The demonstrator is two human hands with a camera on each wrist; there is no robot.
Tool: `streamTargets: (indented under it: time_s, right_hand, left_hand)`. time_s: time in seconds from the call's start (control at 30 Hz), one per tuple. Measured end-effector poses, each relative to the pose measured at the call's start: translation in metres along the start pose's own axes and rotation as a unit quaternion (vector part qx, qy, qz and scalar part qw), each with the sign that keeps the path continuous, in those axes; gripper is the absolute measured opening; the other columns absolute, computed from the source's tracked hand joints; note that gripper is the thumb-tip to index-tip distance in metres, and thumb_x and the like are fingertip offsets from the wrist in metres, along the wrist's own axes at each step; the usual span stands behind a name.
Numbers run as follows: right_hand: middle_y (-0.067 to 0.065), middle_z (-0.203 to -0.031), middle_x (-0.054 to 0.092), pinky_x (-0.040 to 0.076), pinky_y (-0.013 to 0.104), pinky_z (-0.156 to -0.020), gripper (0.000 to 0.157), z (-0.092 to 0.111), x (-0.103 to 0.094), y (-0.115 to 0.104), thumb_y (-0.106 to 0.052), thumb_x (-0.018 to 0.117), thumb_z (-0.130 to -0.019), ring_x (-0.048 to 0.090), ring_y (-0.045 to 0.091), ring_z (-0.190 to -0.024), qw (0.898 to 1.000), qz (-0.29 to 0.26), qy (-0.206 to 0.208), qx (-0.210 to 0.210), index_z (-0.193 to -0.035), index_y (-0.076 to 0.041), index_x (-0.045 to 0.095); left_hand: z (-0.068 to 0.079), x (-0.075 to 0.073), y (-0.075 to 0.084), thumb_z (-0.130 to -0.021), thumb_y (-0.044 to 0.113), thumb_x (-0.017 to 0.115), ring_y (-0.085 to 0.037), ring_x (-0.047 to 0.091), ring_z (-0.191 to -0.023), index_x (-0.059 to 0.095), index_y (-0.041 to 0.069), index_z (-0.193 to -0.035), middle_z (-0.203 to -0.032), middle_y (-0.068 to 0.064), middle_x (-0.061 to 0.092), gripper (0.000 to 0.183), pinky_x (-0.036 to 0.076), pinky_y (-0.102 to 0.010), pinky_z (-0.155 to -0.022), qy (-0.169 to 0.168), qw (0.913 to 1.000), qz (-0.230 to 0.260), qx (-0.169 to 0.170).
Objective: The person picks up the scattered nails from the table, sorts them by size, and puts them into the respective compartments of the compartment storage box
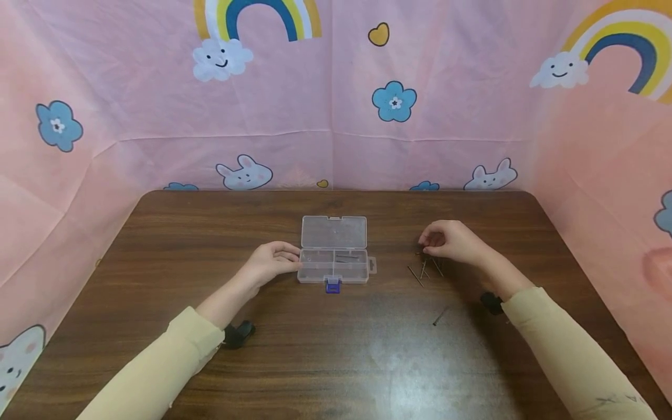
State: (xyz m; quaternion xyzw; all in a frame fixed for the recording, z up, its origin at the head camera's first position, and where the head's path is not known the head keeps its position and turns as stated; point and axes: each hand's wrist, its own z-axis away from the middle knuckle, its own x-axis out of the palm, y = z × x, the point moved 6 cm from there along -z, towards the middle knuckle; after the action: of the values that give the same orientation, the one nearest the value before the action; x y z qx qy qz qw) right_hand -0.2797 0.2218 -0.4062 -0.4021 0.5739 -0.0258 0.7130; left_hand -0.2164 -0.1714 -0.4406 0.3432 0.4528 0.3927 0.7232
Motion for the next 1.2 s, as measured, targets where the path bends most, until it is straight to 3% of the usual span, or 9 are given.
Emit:
streamTargets:
  time_s: [0.73, 1.2]
  right_hand:
    - [0.005, -0.09, 0.075, 0.057, 0.026, -0.075, 0.01, -0.003, 0.005, 0.006, 0.002, 0.08, -0.089, 0.066, 0.014, -0.082, 0.999, 0.034, -0.006, -0.004, -0.093, -0.007, 0.078]
    - [0.007, -0.091, 0.078, 0.056, 0.027, -0.072, 0.01, -0.009, 0.004, 0.0, 0.001, 0.078, -0.092, 0.065, 0.015, -0.08, 0.998, 0.059, -0.013, -0.01, -0.089, -0.008, 0.08]
  left_hand:
    - [0.002, 0.0, 0.001, -0.097, 0.018, 0.077, -0.015, 0.072, -0.102, 0.065, -0.001, -0.133, -0.121, -0.016, 0.074, 0.043, 0.051, -0.045, -0.105, 0.005, 1.0, 0.0, 0.008]
    - [-0.002, -0.001, -0.001, -0.098, 0.018, 0.076, -0.016, 0.073, -0.104, 0.065, 0.0, -0.134, -0.123, -0.015, 0.074, 0.042, 0.049, -0.048, -0.111, 0.003, 1.0, 0.001, -0.002]
